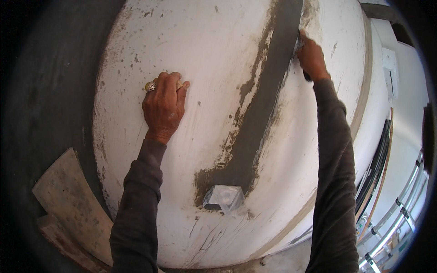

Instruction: The person applies plaster to a section of a wall using a putty knife.

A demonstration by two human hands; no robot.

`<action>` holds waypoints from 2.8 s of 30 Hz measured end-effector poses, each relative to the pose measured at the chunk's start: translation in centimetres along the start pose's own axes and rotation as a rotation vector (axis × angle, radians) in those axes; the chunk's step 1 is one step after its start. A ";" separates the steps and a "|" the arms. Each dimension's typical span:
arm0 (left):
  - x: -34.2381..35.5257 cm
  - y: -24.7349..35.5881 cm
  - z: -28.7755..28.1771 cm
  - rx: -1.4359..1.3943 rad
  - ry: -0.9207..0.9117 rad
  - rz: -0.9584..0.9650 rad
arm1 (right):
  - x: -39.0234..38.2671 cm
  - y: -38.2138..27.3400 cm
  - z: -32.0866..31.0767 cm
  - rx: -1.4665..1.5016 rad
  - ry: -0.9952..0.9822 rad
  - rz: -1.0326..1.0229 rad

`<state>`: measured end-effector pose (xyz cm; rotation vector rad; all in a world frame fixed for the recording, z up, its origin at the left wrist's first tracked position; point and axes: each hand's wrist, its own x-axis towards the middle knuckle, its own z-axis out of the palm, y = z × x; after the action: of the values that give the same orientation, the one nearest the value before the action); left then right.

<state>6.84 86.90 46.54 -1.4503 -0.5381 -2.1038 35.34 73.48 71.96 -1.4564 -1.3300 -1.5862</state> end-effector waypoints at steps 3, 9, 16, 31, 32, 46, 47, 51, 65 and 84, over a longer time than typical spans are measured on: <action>0.6 0.0 -0.5 0.036 0.011 0.016 | 0.0 -0.9 -0.6 -0.061 0.007 -0.002; 0.1 0.3 -0.1 -0.011 -0.004 -0.017 | 0.9 -0.5 -0.9 -0.081 -0.045 0.018; 0.7 0.3 0.0 0.010 0.016 0.004 | 3.5 0.0 -1.0 -0.072 -0.068 0.056; 0.3 0.2 -0.6 -0.008 -0.027 -0.045 | 2.8 0.3 -1.1 -0.045 -0.052 0.044; 0.2 0.4 -0.5 -0.003 -0.033 -0.046 | 2.3 0.0 -1.0 -0.073 -0.057 0.047; 0.3 0.2 0.0 0.007 0.026 0.016 | 4.2 0.7 -0.6 -0.102 0.012 -0.024; 0.1 0.1 -0.2 0.021 0.018 0.028 | 5.0 0.4 -1.7 -0.100 -0.084 0.024; 0.3 0.0 -0.5 0.005 -0.006 -0.005 | 5.2 0.3 -1.6 -0.065 -0.116 0.038; 0.3 -0.1 -0.5 -0.019 0.020 -0.012 | 7.4 0.8 -2.0 -0.073 -0.120 -0.004; 0.3 -0.1 -0.5 -0.019 0.023 -0.001 | 9.7 2.2 -1.5 -0.013 -0.093 0.087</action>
<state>6.34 86.66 46.68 -1.4342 -0.5112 -2.1290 34.73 73.27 82.03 -1.5909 -1.2917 -1.4907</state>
